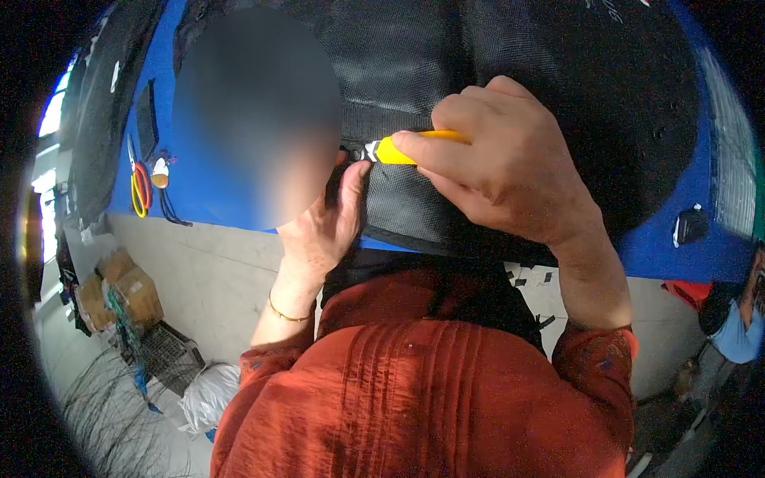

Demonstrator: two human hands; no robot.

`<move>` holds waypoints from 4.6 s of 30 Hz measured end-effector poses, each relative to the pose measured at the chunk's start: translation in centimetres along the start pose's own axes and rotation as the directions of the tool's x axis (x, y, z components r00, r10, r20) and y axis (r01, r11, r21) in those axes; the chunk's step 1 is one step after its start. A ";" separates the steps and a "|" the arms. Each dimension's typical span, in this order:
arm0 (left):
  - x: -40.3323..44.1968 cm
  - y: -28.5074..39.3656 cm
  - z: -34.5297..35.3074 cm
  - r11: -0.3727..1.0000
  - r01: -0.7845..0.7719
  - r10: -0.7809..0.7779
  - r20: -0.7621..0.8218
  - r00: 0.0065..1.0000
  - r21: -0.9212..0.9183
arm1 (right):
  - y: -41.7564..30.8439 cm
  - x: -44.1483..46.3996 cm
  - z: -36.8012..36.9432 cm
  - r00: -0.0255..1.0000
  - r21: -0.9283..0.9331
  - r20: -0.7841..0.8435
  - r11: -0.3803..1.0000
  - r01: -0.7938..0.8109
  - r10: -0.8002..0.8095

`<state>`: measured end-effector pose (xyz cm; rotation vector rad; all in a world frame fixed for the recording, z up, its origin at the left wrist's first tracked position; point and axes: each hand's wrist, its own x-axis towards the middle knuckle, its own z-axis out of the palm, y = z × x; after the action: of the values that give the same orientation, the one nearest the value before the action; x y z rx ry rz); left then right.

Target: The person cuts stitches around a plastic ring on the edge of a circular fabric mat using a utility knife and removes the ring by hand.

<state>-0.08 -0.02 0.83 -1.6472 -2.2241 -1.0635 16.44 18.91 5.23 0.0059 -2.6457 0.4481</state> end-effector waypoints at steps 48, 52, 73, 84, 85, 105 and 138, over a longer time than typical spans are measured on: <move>-0.1 -0.3 0.3 0.998 0.010 -0.012 -0.030 0.999 -0.058 | 2.0 -0.6 -1.7 0.886 0.184 -0.376 0.959 -0.214 0.270; -0.1 -0.4 0.5 1.000 -0.014 0.013 -0.048 0.999 -0.026 | 1.3 -0.4 -0.1 0.978 0.003 -0.179 0.994 -0.108 0.107; -0.5 -0.5 0.8 0.997 -0.066 0.069 -0.096 0.993 0.035 | -1.8 -1.5 0.9 0.902 0.207 -0.165 0.908 -0.363 0.399; -0.1 -0.1 0.7 0.998 -0.061 0.063 -0.054 0.997 0.030 | -1.7 -2.3 1.5 0.820 0.198 -0.250 0.856 -0.478 0.515; -0.1 0.0 0.7 0.999 -0.045 0.046 -0.047 0.998 0.022 | -1.6 -2.5 1.7 0.817 0.199 -0.256 0.855 -0.479 0.517; -0.6 0.2 0.5 1.000 -0.029 0.029 -0.006 1.000 -0.002 | -3.0 -2.1 0.2 0.748 0.367 -0.113 0.728 -0.580 0.653; -0.7 1.2 0.4 1.000 -0.002 0.002 -0.035 0.999 -0.019 | -1.0 2.9 -3.8 0.890 0.539 0.050 0.738 -0.405 0.453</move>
<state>1.34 -0.18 0.66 -1.6251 -2.1972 -1.1073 15.61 19.40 10.02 -0.4514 -2.3298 1.3092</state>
